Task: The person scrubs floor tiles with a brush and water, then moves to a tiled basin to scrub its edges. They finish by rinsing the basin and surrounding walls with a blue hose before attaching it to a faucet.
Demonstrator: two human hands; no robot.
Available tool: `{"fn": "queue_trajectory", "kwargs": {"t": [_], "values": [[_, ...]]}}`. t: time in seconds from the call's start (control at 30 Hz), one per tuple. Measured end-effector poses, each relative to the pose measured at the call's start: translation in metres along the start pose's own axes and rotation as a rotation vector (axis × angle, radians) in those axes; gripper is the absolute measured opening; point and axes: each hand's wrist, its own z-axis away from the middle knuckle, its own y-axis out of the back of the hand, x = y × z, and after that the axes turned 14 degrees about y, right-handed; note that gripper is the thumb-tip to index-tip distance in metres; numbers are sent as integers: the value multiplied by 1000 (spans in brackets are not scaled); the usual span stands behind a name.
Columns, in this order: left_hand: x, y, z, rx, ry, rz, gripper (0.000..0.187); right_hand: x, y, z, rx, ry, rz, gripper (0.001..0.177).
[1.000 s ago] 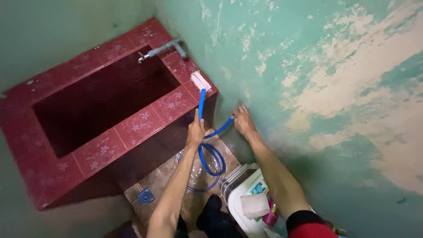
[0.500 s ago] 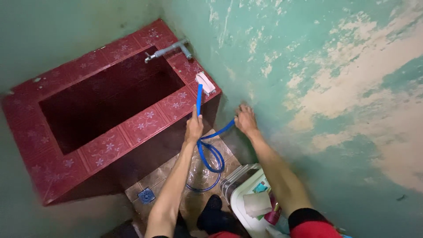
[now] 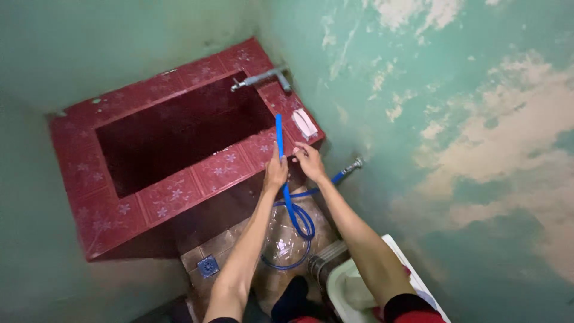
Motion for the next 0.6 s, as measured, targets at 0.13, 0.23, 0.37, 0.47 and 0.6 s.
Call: {"fn": "queue_trajectory", "kwargs": {"t": [0.13,0.23,0.37,0.47,0.6], "values": [[12,29,-25,-23,-52,137,69,-21,-37,-27,30,-56,-114,39],[17,42,-57,-59,-30,215,71,-29,-62,-46,45,-185,-212,41],[29,65,-115,-113,86,242,70,-27,-85,-78,51,-120,-185,42],[37,79,-168,109,-238,228,70,-32,-107,-109,36,-51,-63,48],[39,102,-228,-78,-119,322,70,-61,-142,-141,6,153,76,62]]}}
